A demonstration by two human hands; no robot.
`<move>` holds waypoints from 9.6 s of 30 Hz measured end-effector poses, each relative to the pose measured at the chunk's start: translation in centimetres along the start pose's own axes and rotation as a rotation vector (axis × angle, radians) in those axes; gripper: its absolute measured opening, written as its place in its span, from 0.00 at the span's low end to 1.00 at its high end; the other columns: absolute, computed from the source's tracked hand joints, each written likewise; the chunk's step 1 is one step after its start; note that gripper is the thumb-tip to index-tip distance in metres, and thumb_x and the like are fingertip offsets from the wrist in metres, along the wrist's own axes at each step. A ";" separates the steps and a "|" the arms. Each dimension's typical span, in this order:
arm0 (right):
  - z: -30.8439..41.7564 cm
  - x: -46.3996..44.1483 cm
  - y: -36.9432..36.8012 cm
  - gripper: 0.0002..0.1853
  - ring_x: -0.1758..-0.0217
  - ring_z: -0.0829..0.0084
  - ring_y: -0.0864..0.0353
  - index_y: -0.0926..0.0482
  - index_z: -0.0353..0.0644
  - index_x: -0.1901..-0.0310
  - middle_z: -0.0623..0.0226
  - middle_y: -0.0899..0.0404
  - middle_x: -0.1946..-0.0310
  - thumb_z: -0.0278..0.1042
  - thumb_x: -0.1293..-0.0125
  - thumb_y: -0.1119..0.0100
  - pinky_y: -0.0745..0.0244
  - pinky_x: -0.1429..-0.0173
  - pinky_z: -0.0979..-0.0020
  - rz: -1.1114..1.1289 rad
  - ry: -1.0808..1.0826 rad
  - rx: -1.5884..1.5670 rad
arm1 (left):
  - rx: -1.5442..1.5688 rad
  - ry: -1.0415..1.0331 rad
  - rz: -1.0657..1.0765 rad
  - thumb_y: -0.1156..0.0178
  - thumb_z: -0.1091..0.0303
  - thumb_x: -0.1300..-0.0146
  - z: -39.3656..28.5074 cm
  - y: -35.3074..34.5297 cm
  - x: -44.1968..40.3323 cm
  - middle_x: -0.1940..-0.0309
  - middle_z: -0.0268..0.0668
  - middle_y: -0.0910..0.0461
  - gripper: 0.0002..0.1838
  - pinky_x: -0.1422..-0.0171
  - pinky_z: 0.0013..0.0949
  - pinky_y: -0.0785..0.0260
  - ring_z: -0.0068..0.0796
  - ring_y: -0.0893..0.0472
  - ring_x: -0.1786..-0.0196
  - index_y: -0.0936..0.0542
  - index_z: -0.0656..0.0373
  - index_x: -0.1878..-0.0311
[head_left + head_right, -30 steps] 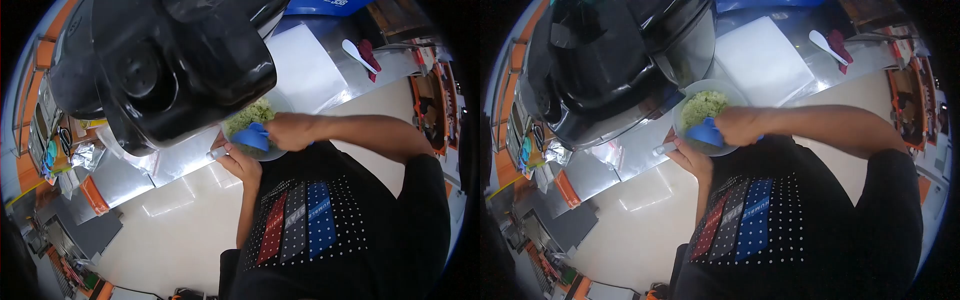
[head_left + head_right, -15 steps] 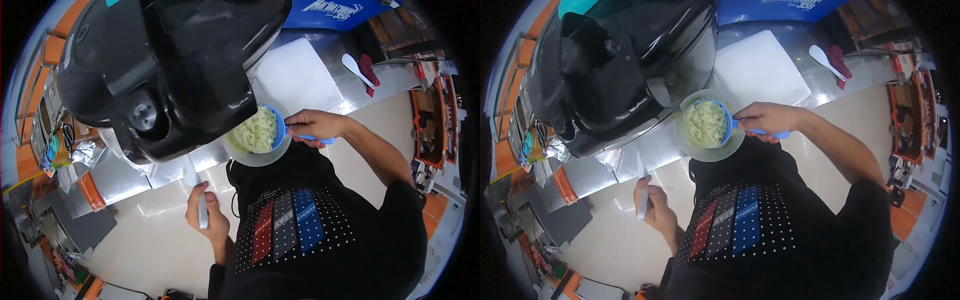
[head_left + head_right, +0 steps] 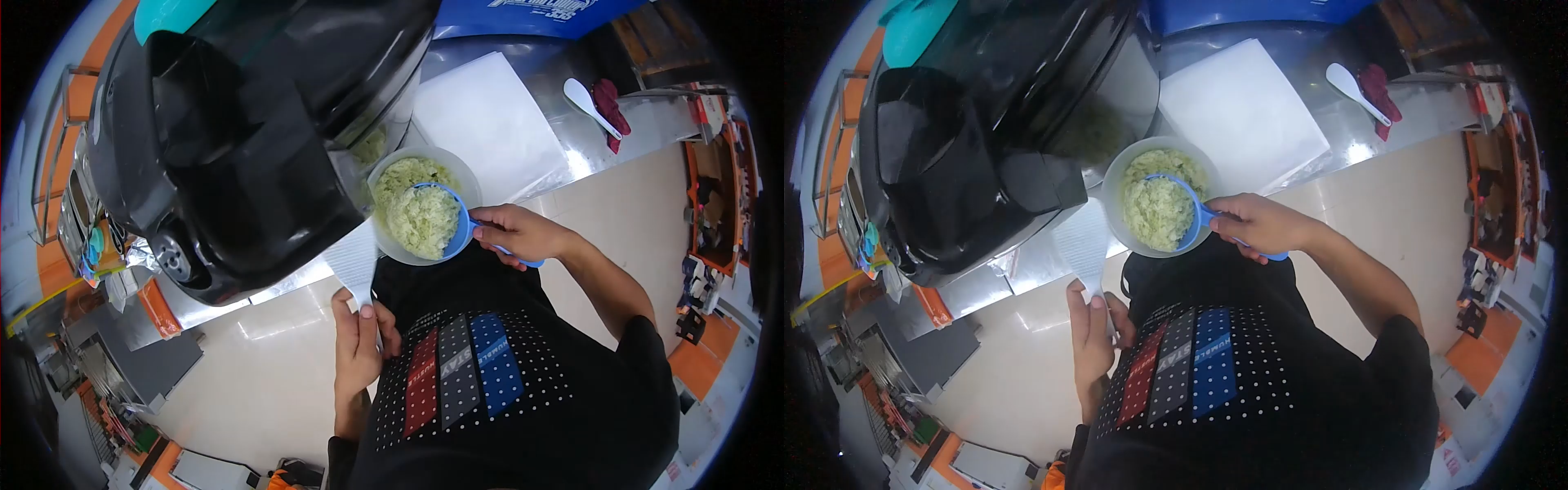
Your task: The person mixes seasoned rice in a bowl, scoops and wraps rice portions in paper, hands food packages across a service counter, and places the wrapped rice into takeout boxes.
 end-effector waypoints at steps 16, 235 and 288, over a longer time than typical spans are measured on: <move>-1.0 -0.2 -0.8 0.14 0.84 0.81 0.31 0.26 0.35 0.48 0.70 0.30 0.76 0.37 0.23 0.53 0.31 0.82 0.75 -0.085 0.044 -0.022 | -0.645 -0.179 -0.177 0.61 0.62 0.21 2.2 -1.1 -3.9 0.84 0.40 0.29 0.17 0.77 0.36 0.41 0.31 0.31 0.84 0.31 0.65 0.62; -4.2 -1.6 15.8 0.41 0.79 0.69 0.19 0.44 0.33 0.26 0.57 0.26 0.64 0.27 0.43 0.44 0.20 0.78 0.69 -0.924 0.466 1.304 | -0.953 -0.798 0.095 0.52 0.55 0.26 -1.7 -25.7 -29.7 0.39 0.46 0.22 0.21 0.30 0.49 0.36 0.49 0.26 0.34 0.17 0.61 0.48; -5.5 -0.4 15.6 0.35 0.69 0.51 0.19 0.34 0.46 0.29 0.52 0.20 0.67 0.30 0.40 0.38 0.21 0.62 0.56 -1.035 0.526 0.845 | -1.262 -1.027 0.000 0.33 0.62 0.45 10.2 -23.4 -15.7 0.46 0.41 0.24 0.19 0.38 0.50 0.37 0.45 0.28 0.39 0.18 0.57 0.50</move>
Point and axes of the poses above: each hand's wrist, its own x-axis away from the middle knuckle, its own y-axis out of the back of the hand, z = x × y, the point moved 8 cm from there along -x, towards the middle knuckle
